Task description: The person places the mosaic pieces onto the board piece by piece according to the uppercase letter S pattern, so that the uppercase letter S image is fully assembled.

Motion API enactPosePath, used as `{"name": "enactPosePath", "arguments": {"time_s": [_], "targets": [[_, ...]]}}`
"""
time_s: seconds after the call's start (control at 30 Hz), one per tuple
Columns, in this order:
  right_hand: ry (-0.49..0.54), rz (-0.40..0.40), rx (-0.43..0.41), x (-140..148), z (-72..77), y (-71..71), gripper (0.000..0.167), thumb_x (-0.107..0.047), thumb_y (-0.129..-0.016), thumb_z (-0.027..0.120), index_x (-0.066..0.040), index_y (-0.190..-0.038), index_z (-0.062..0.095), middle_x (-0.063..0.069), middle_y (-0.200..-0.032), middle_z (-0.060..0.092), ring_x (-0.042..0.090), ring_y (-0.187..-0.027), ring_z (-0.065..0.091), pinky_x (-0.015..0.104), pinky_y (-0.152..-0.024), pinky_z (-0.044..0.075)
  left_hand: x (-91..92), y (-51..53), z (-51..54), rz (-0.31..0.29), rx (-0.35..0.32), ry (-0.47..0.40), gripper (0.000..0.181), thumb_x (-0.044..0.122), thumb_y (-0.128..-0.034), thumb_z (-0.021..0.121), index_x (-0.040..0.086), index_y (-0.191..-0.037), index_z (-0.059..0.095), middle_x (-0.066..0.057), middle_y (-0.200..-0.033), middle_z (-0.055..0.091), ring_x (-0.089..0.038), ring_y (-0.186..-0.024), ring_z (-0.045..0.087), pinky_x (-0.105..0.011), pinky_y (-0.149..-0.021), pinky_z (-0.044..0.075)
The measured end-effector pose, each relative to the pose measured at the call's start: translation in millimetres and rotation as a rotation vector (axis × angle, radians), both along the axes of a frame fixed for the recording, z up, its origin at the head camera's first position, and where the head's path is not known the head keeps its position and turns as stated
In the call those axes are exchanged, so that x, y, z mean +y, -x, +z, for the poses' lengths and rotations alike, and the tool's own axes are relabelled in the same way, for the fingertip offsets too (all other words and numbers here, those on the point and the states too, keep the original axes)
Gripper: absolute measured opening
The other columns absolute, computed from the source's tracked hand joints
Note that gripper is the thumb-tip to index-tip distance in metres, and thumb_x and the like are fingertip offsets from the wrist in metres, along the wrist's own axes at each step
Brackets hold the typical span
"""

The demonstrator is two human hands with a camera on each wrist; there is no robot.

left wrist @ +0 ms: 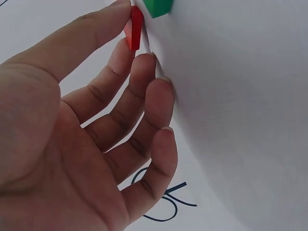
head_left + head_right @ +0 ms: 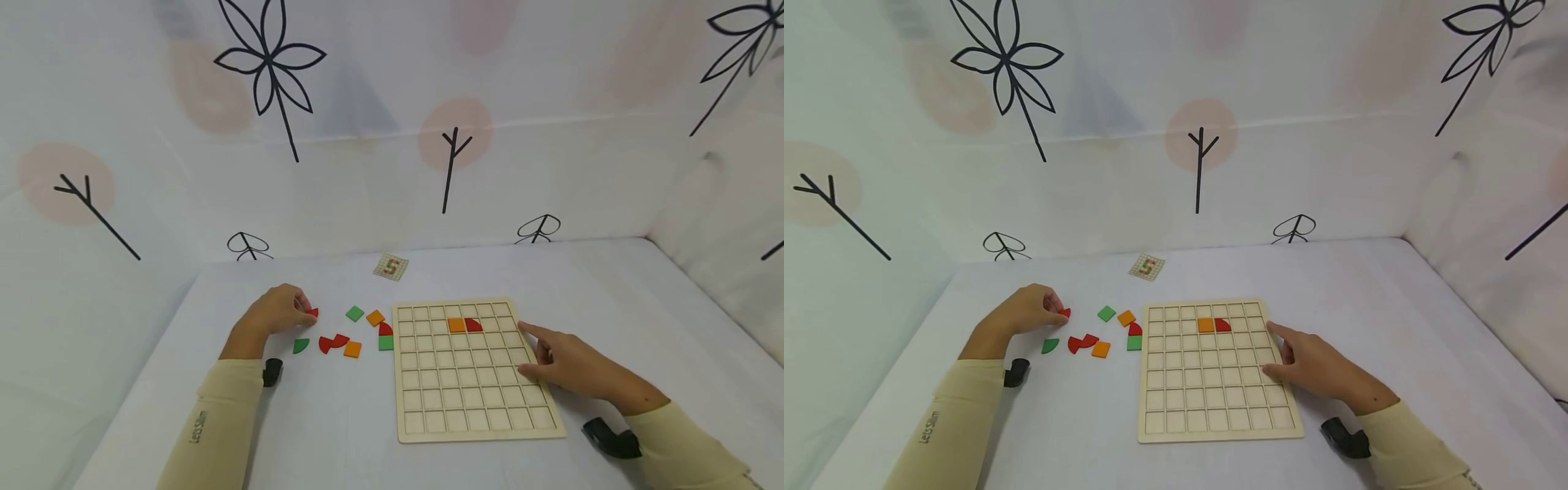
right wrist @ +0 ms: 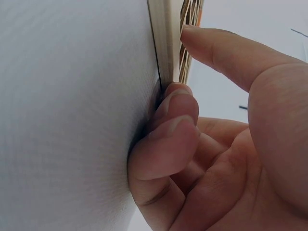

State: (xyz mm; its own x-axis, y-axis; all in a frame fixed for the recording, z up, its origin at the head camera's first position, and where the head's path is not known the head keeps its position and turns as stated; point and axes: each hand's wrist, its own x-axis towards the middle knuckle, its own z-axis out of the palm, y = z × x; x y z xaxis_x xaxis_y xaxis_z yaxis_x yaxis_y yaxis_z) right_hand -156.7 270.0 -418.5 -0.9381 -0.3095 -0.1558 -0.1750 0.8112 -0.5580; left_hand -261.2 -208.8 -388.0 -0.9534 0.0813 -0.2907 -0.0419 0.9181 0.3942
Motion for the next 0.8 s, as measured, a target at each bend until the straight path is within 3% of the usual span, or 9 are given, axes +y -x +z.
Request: {"name": "enactPosePath", "arguments": {"time_s": [0.8], "targets": [[0.006,-0.003,0.011,-0.7,-1.1,0.3,0.086,-0.035,-0.086,0.078,0.007,-0.149,0.037,-0.003,-0.074,0.05,0.004,-0.062,0.042,0.022,-0.052,0.037,7.5,0.7,-2.4,-0.087,-0.03,-0.083,0.024,0.017,-0.0905,0.074,0.014,-0.112,0.063,-0.008,-0.104,0.061,-0.023,-0.094,0.057,-0.031,-0.075,0.053]]}}
